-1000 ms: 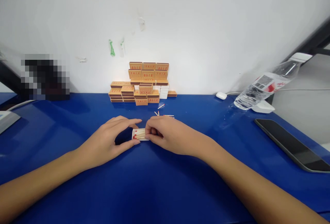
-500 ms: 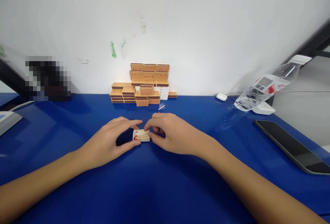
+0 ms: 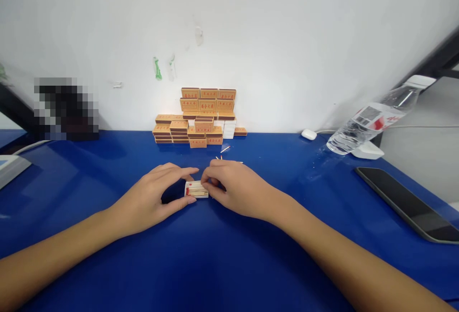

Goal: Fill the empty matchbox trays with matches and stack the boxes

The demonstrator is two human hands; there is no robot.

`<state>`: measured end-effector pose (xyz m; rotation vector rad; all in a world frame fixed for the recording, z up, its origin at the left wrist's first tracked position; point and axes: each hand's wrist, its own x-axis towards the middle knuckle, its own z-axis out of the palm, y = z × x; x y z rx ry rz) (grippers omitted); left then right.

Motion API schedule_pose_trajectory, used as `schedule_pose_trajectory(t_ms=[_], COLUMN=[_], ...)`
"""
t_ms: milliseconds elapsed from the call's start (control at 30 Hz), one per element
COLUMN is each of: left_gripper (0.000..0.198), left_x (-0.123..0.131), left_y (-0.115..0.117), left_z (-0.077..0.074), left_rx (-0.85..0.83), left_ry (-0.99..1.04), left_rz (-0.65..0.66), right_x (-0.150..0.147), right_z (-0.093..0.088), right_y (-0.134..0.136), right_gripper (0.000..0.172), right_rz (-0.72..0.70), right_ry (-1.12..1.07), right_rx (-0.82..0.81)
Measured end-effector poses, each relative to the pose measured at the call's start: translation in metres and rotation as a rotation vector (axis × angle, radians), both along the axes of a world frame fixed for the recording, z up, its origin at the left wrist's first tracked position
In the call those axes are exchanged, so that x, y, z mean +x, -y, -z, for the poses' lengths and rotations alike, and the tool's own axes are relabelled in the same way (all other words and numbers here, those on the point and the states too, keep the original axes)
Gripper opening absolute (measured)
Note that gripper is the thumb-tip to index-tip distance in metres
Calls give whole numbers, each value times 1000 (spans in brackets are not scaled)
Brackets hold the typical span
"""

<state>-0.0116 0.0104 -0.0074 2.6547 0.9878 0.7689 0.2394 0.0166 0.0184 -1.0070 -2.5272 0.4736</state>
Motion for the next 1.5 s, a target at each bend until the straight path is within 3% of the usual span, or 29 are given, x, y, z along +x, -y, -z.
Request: schedule_pose_trajectory(t_ms=[367,800,1233,1500], left_gripper=[48,50,49,50], left_x=[0,-2,-2,-2], left_y=[0,1,1,1], left_z=[0,1,0,-1], left_rx=[31,63,67,63], left_ry=[16,16,10,7], left_rz=[10,80,84,65], right_x=[0,-1,4,3], right_z=[-7,-2,-5,-3], right_y=[1,4,4,2], right_gripper=[13,13,15,21], right_rz=[-14,4,17,37], right_ry=[43,148,183,150], right_rx=[-39,67,-85,-56])
